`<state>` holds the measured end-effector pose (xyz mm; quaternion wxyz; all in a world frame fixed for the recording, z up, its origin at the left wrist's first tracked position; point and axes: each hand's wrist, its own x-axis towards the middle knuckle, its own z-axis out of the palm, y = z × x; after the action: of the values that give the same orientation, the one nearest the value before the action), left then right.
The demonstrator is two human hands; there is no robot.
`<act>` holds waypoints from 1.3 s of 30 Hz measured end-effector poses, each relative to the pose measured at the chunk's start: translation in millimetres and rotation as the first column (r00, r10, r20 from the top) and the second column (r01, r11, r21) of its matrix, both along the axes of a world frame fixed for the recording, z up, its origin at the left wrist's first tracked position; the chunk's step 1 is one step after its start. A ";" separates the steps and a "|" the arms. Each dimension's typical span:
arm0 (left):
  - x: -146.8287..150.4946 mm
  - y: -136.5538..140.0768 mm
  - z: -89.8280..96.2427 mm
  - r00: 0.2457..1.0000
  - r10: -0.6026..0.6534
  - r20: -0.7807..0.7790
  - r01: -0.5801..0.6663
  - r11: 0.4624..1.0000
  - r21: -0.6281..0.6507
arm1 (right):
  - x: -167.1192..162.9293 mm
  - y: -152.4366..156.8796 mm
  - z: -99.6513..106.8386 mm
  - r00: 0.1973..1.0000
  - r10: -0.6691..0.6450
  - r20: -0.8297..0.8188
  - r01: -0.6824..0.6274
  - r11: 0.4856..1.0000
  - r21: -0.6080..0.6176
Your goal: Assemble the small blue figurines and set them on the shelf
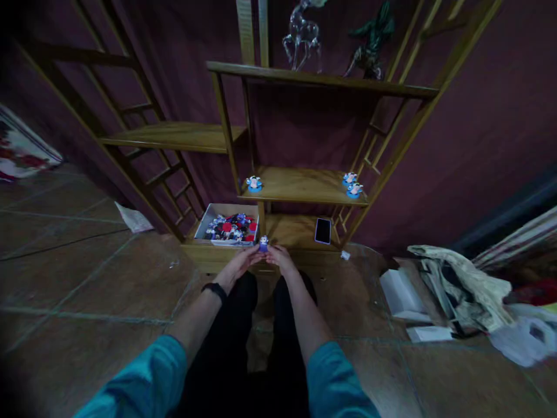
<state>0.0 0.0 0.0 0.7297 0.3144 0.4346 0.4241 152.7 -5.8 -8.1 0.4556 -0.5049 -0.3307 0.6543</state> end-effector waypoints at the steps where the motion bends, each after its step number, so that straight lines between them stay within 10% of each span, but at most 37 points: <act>1: -0.2 0.0 -0.5 1.000 0.009 0.012 -0.009 1.000 0.010 | -0.3 0.1 -0.1 1.000 -0.003 -0.002 0.003 1.000 0.000; 39: 4.5 4.1 -17.5 0.993 0.105 -0.061 -0.085 0.960 0.266 | -3.5 -5.3 12.0 0.987 -0.018 -0.157 0.025 0.999 0.041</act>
<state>4.5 4.1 -17.5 0.6436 0.4028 0.4159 0.5006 149.2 -11.1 3.9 0.4978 -0.4458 -0.3023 0.6798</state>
